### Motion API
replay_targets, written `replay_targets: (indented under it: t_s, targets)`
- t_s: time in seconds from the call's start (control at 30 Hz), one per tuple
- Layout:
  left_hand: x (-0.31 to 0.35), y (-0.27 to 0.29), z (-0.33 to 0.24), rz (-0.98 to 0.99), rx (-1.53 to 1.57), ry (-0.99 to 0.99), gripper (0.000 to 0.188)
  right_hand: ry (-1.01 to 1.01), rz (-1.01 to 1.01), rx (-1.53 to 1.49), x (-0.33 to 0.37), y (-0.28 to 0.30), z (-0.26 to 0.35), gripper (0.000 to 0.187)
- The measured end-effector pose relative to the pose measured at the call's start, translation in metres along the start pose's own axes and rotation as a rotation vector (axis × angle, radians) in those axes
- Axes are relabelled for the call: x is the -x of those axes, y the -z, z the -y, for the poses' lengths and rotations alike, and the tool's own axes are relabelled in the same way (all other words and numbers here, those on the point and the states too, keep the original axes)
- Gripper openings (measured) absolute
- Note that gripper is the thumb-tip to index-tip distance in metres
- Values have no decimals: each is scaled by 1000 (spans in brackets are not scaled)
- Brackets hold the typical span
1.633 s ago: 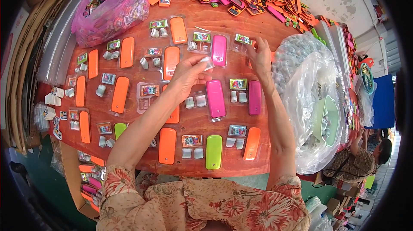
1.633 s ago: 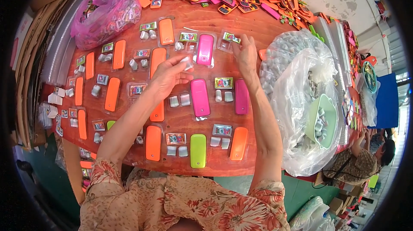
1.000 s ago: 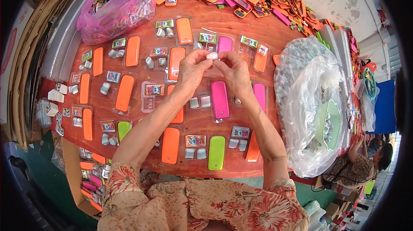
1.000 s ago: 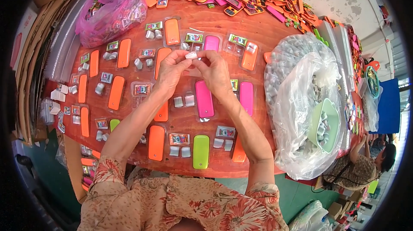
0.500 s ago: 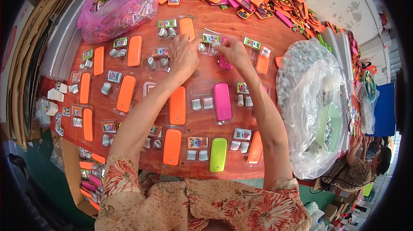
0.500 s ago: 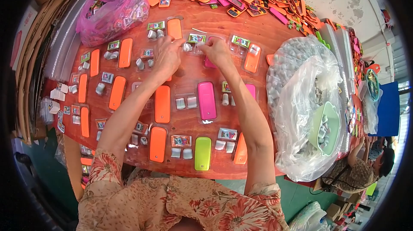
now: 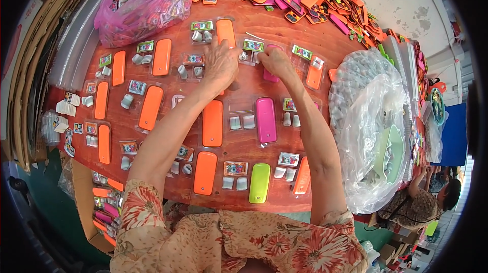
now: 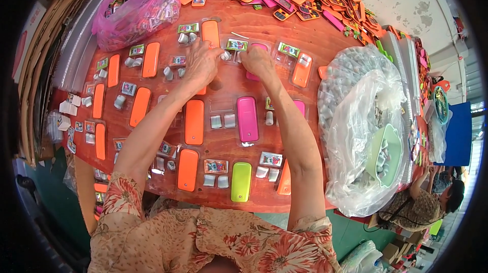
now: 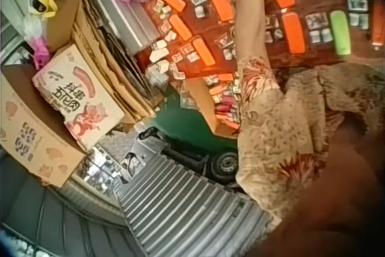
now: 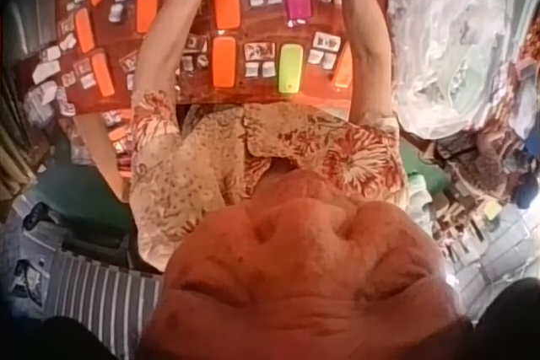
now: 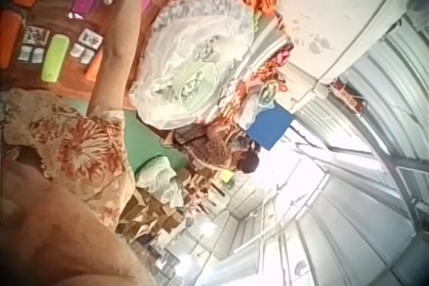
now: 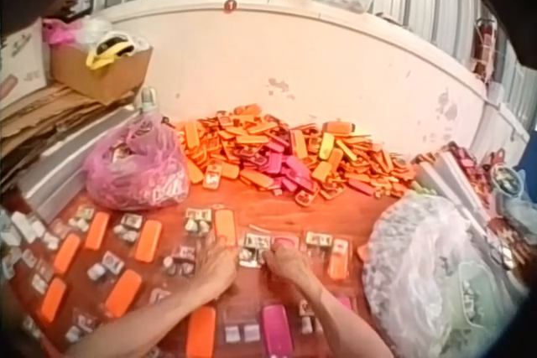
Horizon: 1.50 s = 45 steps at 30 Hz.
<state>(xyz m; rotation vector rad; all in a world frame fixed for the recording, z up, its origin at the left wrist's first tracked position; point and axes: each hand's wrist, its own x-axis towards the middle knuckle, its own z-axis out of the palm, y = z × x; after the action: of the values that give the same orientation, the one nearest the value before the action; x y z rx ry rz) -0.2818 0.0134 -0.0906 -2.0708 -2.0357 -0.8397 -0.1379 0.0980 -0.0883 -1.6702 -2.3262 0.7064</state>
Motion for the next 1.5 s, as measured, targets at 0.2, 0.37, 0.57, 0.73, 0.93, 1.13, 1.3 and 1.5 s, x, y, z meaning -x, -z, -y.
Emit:
replay_targets:
  t_s: [0.2, 0.37, 0.57, 0.73, 0.93, 1.13, 1.3, 1.5]
  targets:
    - [0, 2, 3, 53, -12, -5, 19, 40, -93, -105, -1, -7, -9, 24]
    - [1, 2, 4, 59, 6, -3, 18, 47, -27, -5, -4, -2, -5, 20]
    - [1, 2, 6, 86, 27, 6, 20, 100, -247, 276, 18, -4, 23, 15]
    - [-3, 11, 4, 273, 110, 134, 22, 315, -348, 210, 19, -9, 28, 18]
    - [-5, 13, 5, 246, 131, 148, 22, 305, -38, -33, 1, -8, 25, 17]
    - [0, 6, 11, 147, 143, 131, 21, 321, -12, -195, -1, -12, 14, 17]
    - [4, 8, 14, 156, 148, 122, 20, 710, -223, 264, 31, -10, 30, 8]
    - [9, 10, 10, 146, 102, 88, 21, 541, -231, -82, 16, -14, 17, 11]
